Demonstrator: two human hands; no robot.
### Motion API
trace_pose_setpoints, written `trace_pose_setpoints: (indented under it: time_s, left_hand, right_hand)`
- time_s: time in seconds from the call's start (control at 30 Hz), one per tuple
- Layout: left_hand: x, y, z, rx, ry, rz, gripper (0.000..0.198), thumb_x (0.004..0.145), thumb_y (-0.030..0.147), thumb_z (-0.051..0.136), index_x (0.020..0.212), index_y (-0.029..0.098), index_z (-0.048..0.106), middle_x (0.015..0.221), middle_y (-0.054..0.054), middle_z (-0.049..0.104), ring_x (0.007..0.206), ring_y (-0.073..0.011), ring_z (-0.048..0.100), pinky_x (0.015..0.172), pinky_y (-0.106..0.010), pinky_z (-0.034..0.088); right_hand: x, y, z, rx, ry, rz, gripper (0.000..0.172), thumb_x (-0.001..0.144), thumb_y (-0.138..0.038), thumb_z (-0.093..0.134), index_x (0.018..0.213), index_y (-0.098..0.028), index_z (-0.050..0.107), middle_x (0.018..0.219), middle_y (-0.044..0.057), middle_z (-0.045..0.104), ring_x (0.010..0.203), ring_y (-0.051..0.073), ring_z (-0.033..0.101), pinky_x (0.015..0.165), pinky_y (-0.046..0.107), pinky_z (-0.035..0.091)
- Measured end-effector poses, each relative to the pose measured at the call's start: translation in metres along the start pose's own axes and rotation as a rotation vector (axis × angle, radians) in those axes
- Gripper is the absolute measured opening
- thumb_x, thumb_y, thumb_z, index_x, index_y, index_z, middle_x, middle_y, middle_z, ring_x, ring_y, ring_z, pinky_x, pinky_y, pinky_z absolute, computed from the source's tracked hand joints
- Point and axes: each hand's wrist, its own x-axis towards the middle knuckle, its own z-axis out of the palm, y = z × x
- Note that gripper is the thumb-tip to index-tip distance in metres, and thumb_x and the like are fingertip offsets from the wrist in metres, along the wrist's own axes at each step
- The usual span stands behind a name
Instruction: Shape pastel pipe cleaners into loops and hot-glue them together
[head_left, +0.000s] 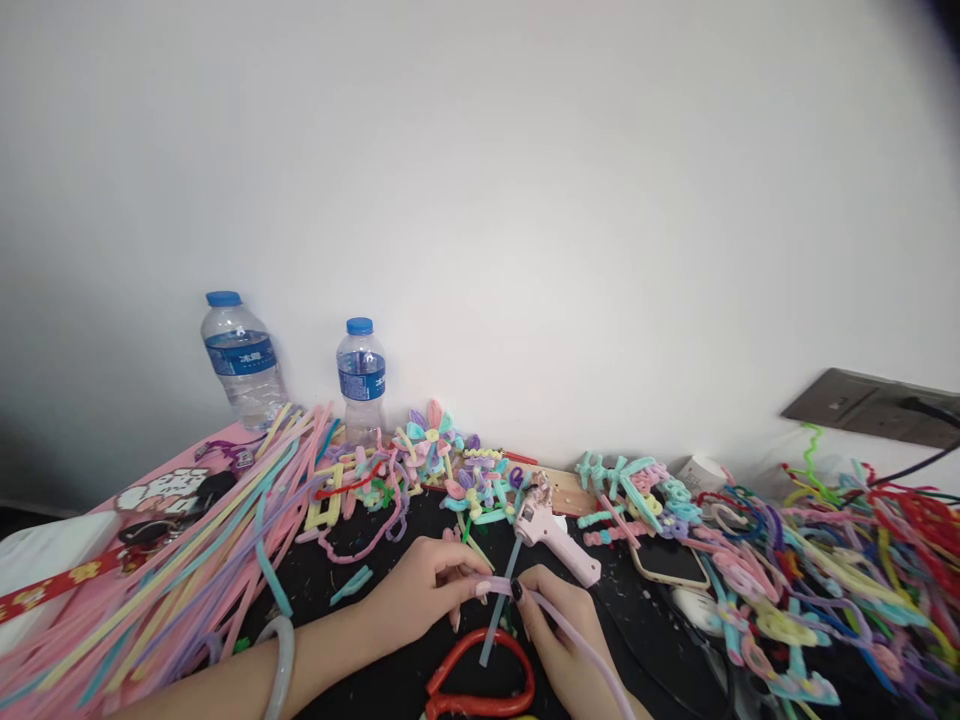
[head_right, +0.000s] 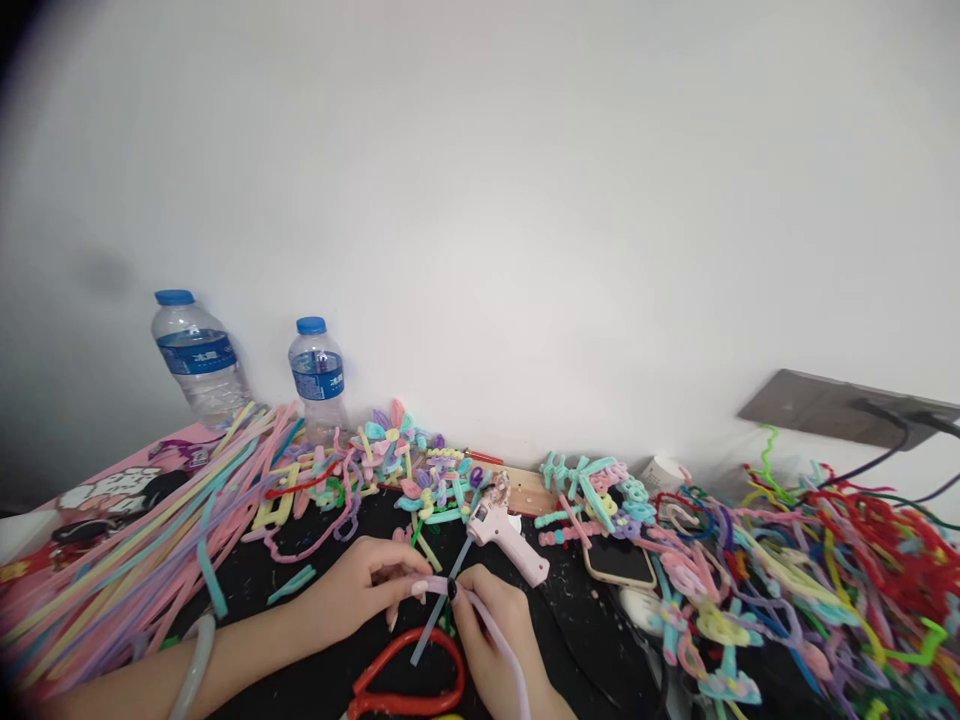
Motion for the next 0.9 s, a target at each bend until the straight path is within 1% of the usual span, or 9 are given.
trace_pose_setpoints:
  time_s: [0.33,0.63,0.9]
  left_hand:
    - [0.0001,-0.0012,0.001,-0.003,0.012,0.001,0.018,0.082,0.024,0.057,0.082,0.012,0.07,0.064,-0.001,0.064,0.044,-0.0079,0.054,0.045,-0.015,0.04]
    - [-0.0003,0.0007,0.0006,0.009,0.007,-0.005,0.018,0.082,0.025,0.057,0.083,0.012,0.069,0.065,-0.001,0.065,0.044,-0.0084,0.054,0.045,-0.016,0.04]
    - [0.0007,-0.0034,0.0017,0.014,0.011,0.003,0.018,0.081,0.027,0.059,0.084,0.012,0.069,0.063,0.0,0.063,0.044,-0.0091,0.055,0.045,-0.016,0.041]
  right_hand:
    - [0.0016,0.0021,0.0011,0.01,-0.009,0.013,0.027,0.09,-0.028,0.04,0.067,-0.019,0.05,0.057,-0.002,0.048,0.052,0.013,0.046,0.05,0.021,0.034]
    - [0.0009,0.0012,-0.0004,0.017,-0.019,0.007,0.029,0.091,-0.03,0.039,0.067,-0.018,0.05,0.057,-0.002,0.047,0.052,0.013,0.045,0.049,0.021,0.034]
    - [0.0014,0.001,0.0004,0.011,-0.013,0.008,0.029,0.091,-0.03,0.039,0.067,-0.018,0.051,0.057,-0.002,0.048,0.051,0.013,0.046,0.05,0.021,0.035]
